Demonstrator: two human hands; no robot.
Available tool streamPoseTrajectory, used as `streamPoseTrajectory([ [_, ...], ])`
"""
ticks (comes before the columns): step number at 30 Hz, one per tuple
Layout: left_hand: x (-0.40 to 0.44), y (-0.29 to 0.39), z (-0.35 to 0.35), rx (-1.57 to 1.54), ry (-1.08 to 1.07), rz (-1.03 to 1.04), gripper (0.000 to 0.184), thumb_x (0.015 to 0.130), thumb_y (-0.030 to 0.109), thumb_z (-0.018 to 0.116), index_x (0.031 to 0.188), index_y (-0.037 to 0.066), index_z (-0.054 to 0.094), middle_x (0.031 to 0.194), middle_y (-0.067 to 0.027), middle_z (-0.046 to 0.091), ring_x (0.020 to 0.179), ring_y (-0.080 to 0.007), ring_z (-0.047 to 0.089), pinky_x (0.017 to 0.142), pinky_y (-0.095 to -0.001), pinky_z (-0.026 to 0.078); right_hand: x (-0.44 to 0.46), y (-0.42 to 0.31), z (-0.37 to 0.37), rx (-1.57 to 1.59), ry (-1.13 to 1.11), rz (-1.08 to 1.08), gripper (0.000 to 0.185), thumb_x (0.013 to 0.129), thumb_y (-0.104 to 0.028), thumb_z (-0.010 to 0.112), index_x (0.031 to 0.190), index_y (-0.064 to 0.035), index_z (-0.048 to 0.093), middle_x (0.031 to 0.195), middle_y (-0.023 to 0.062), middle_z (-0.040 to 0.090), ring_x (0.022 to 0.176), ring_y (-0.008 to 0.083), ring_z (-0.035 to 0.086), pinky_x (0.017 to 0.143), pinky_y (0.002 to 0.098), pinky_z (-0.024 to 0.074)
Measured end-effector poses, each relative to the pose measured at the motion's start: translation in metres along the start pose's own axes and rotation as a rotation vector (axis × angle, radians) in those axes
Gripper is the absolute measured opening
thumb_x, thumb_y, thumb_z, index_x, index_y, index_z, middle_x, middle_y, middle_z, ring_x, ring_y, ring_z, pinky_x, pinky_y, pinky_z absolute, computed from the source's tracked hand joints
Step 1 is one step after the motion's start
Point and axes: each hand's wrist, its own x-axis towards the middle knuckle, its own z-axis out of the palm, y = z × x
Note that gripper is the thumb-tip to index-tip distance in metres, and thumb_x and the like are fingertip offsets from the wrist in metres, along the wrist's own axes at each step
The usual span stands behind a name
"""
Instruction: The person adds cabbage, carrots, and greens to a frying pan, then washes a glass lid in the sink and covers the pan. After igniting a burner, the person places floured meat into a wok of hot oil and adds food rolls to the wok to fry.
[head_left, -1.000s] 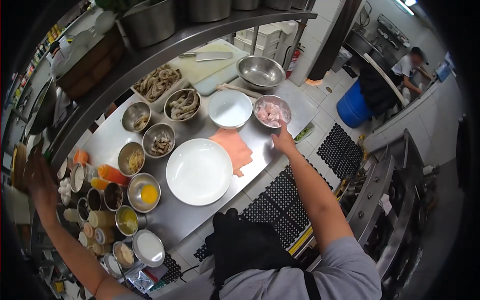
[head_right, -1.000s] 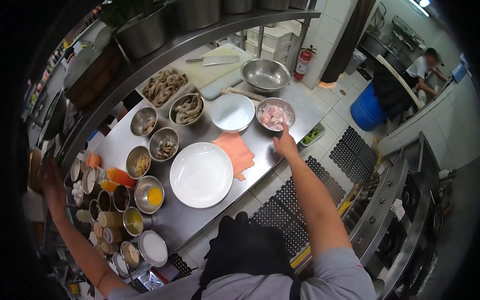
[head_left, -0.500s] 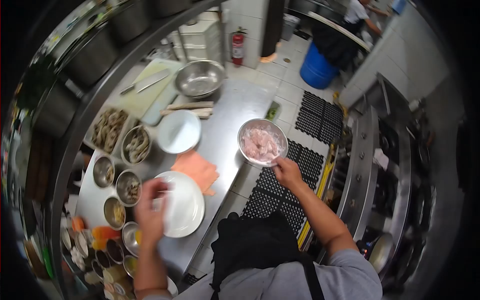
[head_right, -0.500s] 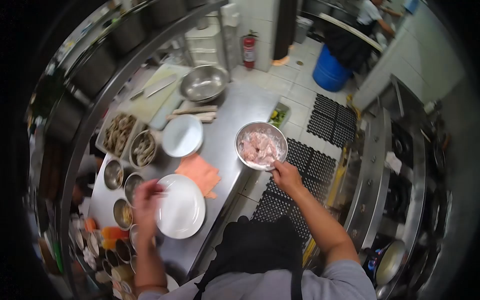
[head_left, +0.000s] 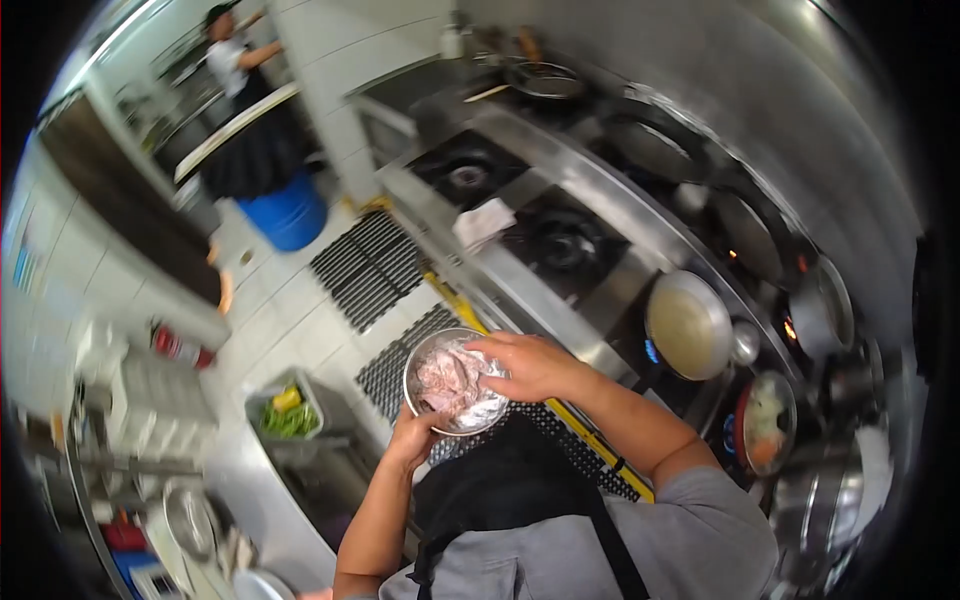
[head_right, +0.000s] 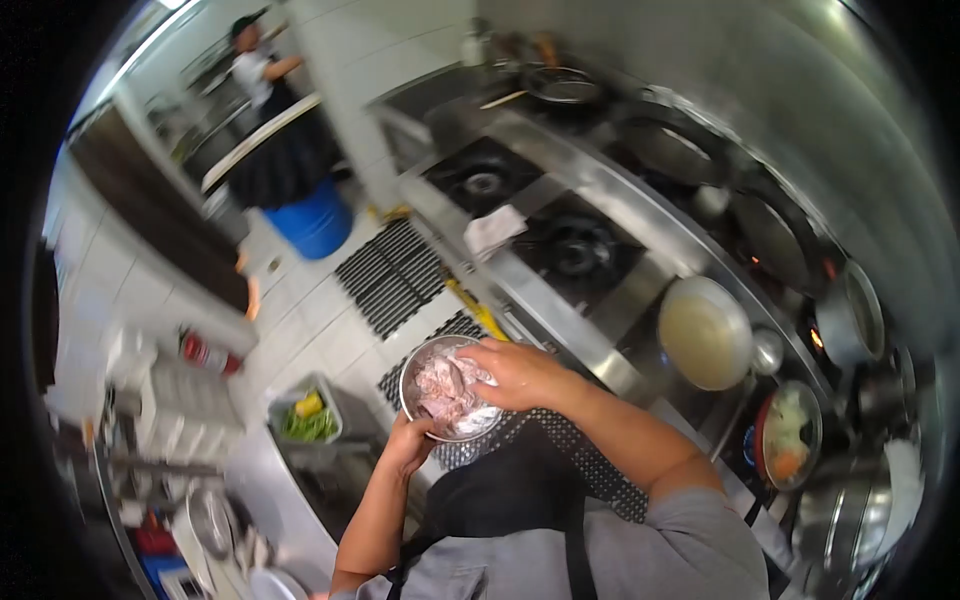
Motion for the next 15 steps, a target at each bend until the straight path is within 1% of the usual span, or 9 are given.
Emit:
streamPoseTrajectory([
  [1,0.024,0.002,0.01,0.026,-0.029,-0.049,0.066,0.07,-0.012,0.051,0.133,0.002,0.04,0.119,-0.0138,0.057,0.1,-0.0273,0.062,0.076,-0.0384,0.057,0.0,0.009,-0.004,-0.008,0.036,0.044,0.05,0.081,-0.026,0.065,0.127,-0.0086,0.053,0.1,0.0148,0.063,0.096,0.0349,0.061,0.08,0.0444,0.0497],
  [2,0.047,0.006,0.02,0.052,-0.053,-0.09,0.064,0.071,-0.01,0.051,0.133,0.002,0.04,0.117,-0.0133,0.058,0.096,-0.0261,0.063,0.073,-0.0375,0.058,0.003,0.017,-0.007,-0.155,0.039,0.104,0.051,0.081,-0.027,0.066,0.126,-0.0075,0.052,0.101,0.0153,0.063,0.095,0.0351,0.061,0.08,0.0446,0.0502],
  [3,0.06,0.021,0.048,0.115,-0.093,-0.068,0.062,0.071,-0.008,0.05,0.131,0.002,0.04,0.113,-0.0132,0.058,0.093,-0.0244,0.063,0.07,-0.036,0.058,0.007,0.027,-0.013,-0.3,0.037,0.164,0.052,0.08,-0.027,0.066,0.125,-0.0063,0.052,0.102,0.0157,0.063,0.094,0.0353,0.062,0.08,0.0448,0.0506],
  [8,0.164,0.058,0.087,0.207,-0.288,-0.204,0.064,0.071,-0.007,0.053,0.132,0.003,0.04,0.113,-0.0138,0.057,0.092,-0.0235,0.063,0.068,-0.0345,0.058,0.029,0.081,-0.056,-0.382,0.202,0.406,0.045,0.079,-0.026,0.066,0.117,-0.0062,0.055,0.097,0.0172,0.064,0.091,0.0358,0.063,0.078,0.0445,0.0518],
  [10,0.208,0.079,0.105,0.23,-0.36,-0.276,0.065,0.071,-0.006,0.053,0.133,0.004,0.039,0.113,-0.0135,0.056,0.091,-0.0236,0.063,0.068,-0.0346,0.058,0.043,0.107,-0.078,-0.363,0.342,0.481,0.041,0.079,-0.025,0.065,0.115,-0.0067,0.057,0.096,0.0174,0.064,0.089,0.0367,0.063,0.077,0.045,0.052],
  [12,0.25,0.104,0.127,0.3,-0.455,-0.272,0.053,0.072,-0.009,0.051,0.125,-0.003,0.045,0.105,-0.0134,0.06,0.086,-0.0242,0.064,0.072,-0.0372,0.059,0.057,0.133,-0.1,-0.367,0.43,0.545,0.037,0.078,-0.024,0.065,0.11,-0.0066,0.06,0.096,0.018,0.064,0.088,0.0377,0.063,0.076,0.0454,0.0523],
  [13,0.28,0.113,0.129,0.352,-0.534,-0.348,0.07,0.07,-0.007,0.054,0.137,0.004,0.035,0.116,-0.0148,0.056,0.095,-0.0256,0.063,0.071,-0.0352,0.058,0.066,0.144,-0.111,-0.366,0.426,0.603,0.036,0.078,-0.024,0.065,0.109,-0.0063,0.061,0.096,0.0185,0.065,0.088,0.0376,0.063,0.076,0.0453,0.0524],
  [14,0.305,0.123,0.131,0.368,-0.565,-0.369,0.07,0.07,-0.007,0.054,0.137,0.004,0.035,0.116,-0.0148,0.056,0.095,-0.0256,0.063,0.071,-0.0352,0.058,0.075,0.152,-0.122,-0.36,0.422,0.664,0.036,0.077,-0.024,0.064,0.108,-0.006,0.061,0.097,0.0189,0.065,0.088,0.0375,0.063,0.076,0.0452,0.0525],
  [15,0.329,0.136,0.142,0.427,-0.59,-0.393,0.07,0.071,-0.008,0.054,0.137,0.004,0.035,0.117,-0.0151,0.055,0.096,-0.0263,0.062,0.071,-0.0359,0.058,0.084,0.166,-0.132,-0.373,0.512,0.651,0.033,0.077,-0.023,0.063,0.103,-0.004,0.062,0.09,0.0205,0.066,0.084,0.0374,0.065,0.075,0.0451,0.053],
])
